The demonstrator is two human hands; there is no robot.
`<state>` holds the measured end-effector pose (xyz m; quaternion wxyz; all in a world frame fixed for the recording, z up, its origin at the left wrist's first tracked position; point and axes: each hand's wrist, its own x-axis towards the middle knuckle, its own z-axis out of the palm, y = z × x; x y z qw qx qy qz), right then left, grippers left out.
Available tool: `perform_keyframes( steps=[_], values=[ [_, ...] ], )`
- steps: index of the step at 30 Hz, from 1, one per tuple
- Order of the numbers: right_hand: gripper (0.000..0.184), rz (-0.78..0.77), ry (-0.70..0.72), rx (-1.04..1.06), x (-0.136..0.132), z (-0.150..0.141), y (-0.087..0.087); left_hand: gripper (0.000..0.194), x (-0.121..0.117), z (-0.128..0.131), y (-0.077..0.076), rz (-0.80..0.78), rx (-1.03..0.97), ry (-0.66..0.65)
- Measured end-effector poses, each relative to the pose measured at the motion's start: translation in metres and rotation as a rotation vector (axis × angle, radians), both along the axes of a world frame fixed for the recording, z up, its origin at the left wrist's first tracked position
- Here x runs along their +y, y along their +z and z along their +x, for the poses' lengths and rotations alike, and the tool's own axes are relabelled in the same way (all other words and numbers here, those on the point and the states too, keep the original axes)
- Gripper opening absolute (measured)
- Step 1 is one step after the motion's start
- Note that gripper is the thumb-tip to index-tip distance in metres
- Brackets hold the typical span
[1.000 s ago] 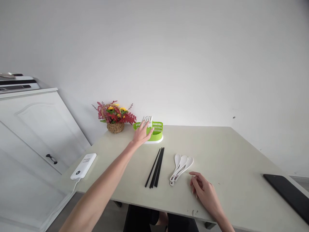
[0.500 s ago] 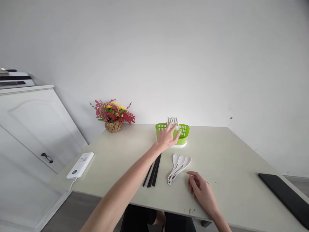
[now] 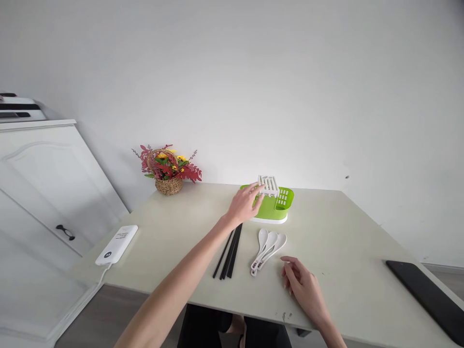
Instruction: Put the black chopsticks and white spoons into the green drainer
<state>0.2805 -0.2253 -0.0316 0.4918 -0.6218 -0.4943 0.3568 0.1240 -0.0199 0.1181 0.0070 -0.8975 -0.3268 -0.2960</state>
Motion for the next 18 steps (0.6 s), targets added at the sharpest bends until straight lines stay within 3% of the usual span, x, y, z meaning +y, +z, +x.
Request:
perform_keyframes(
  steps=[4,8,11,14,18],
  values=[
    [0.054,-0.025,-0.004,-0.013,-0.001,0.0,0.0,0.03,0.002,-0.04,-0.034,-0.108,-0.211,0.237],
    [0.052,-0.048,-0.007,-0.019,-0.001,0.002,-0.004,0.024,-0.004,-0.077,-0.079,-0.327,0.034,0.33],
    [0.051,-0.071,-0.011,-0.032,-0.001,0.003,-0.009,0.029,-0.015,-0.093,-0.105,-0.338,0.159,0.375],
    [0.052,-0.095,-0.019,-0.04,-0.001,0.004,-0.012,0.034,-0.029,-0.101,-0.121,-0.3,0.185,0.383],
    [0.056,-0.103,-0.026,-0.049,0.0,0.004,-0.015,0.032,-0.04,-0.105,-0.127,-0.273,0.151,0.369]
  ],
)
